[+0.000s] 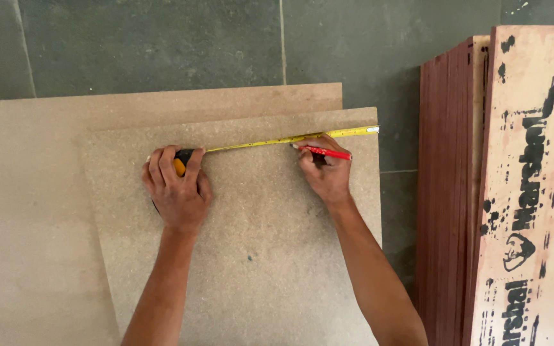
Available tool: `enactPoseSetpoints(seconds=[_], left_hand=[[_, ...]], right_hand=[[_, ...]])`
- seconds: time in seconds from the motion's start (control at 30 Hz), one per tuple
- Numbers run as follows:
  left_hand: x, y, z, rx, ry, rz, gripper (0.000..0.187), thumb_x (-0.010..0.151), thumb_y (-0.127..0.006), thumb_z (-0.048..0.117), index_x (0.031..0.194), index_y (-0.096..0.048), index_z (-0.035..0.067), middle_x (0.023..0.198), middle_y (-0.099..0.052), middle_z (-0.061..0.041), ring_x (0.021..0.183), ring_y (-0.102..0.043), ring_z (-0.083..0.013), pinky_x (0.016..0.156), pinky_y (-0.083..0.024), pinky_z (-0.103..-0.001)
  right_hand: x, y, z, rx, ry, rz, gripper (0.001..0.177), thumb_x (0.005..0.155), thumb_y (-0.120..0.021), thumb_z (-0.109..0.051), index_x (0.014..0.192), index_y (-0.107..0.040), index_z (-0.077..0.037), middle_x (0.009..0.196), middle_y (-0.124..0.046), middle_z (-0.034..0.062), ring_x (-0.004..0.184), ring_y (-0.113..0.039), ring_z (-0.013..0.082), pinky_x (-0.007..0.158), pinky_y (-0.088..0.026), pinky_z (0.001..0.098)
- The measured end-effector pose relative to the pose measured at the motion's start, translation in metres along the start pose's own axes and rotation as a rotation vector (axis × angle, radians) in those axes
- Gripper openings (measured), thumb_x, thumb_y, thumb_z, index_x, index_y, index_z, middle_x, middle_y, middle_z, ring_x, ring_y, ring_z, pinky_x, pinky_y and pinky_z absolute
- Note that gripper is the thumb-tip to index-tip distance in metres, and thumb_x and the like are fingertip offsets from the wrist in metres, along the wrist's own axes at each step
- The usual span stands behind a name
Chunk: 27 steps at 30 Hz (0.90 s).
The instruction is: The person measures and marks a large sheet of particle board using a tape measure and a red pencil. They then pick up a green electric sander, plug it into a wall socket, and turn on the switch.
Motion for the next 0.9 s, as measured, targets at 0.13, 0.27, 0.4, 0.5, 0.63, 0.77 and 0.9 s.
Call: enactPoseSetpoints(seconds=[0.13,0.27,0.4,0.5,0.63,0.77,0.9], left_hand=[[0.002,0.0,0.002,-0.005,-0.006,0.006,0.037,0.091,-0.067,0.011,0.126,-0.072,0.019,0.135,-0.051,-0.013,0.134,-0.046,-0.0357,0.116,-0.034,-0.057],[0.001,0.002,0.001,-0.016,-0.001,0.009,0.037,0.09,-0.067,0.011,0.126,-0.072,0.019,0.136,-0.051,-0.013,0.134,-0.046,-0.036,0.116,-0.034,-0.057],[0.002,0.0,0.002,-0.005,0.006,0.002,0.037,0.09,-0.068,0.011,0.127,-0.072,0.019,0.135,-0.052,-0.013,0.134,-0.046,-0.0354,0.116,-0.034,-0.057],[0.003,0.002,0.003,-0.004,0.006,-0.007,0.038,0.09,-0.068,0.012,0.126,-0.072,0.019,0.135,-0.052,-0.013,0.134,-0.046,-0.0355,0.116,-0.034,-0.057],[0.003,0.004,0.004,-0.025,0.007,0.006,0.036,0.091,-0.068,0.011,0.126,-0.073,0.019,0.135,-0.052,-0.013,0.134,-0.047,-0.0356,0.117,-0.034,-0.056],[0.005,0.005,0.004,-0.02,0.004,0.004,0.036,0.09,-0.068,0.01,0.125,-0.073,0.018,0.134,-0.053,-0.013,0.132,-0.048,-0.0359,0.117,-0.034,-0.056],[0.005,0.005,0.003,-0.033,0.014,-0.008,0.037,0.09,-0.067,0.009,0.125,-0.074,0.019,0.134,-0.054,-0.014,0.132,-0.048,-0.0361,0.117,-0.036,-0.055]], right_hand=[[0.003,0.002,0.001,0.0,-0.026,-0.006,0.018,0.089,-0.063,0.008,0.103,-0.072,0.002,0.101,-0.072,0.0099,0.086,-0.066,0.012,0.075,-0.053,0.0242],[-0.001,0.0,-0.001,-0.016,-0.016,0.002,0.019,0.089,-0.064,0.008,0.105,-0.072,0.002,0.099,-0.071,0.0095,0.084,-0.066,0.0115,0.076,-0.054,0.0244],[0.003,0.001,-0.001,0.026,-0.034,0.003,0.019,0.09,-0.063,0.008,0.106,-0.071,0.002,0.098,-0.07,0.0089,0.083,-0.066,0.0111,0.074,-0.054,0.0239],[0.003,0.001,-0.002,0.005,-0.012,0.002,0.019,0.09,-0.063,0.008,0.106,-0.071,0.001,0.098,-0.071,0.0084,0.083,-0.067,0.0111,0.075,-0.054,0.0237],[0.001,0.002,0.002,-0.022,0.023,-0.006,0.019,0.09,-0.062,0.009,0.104,-0.07,0.0,0.101,-0.072,0.0088,0.089,-0.067,0.0125,0.079,-0.054,0.0241],[-0.003,0.003,0.01,0.094,-0.109,-0.011,0.02,0.09,-0.062,0.01,0.104,-0.072,-0.001,0.099,-0.072,0.0085,0.083,-0.062,0.0105,0.074,-0.051,0.0235],[-0.005,0.005,0.006,0.076,-0.09,-0.006,0.024,0.089,-0.059,0.011,0.107,-0.071,0.0,0.102,-0.072,0.0089,0.091,-0.066,0.0136,0.081,-0.053,0.026]])
Point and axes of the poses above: each hand's wrist, its own x-axis towards the middle knuckle, its own y-axis out of the back of the hand, z = x × y, the point moved 3 cm from there along x, towards the middle knuckle
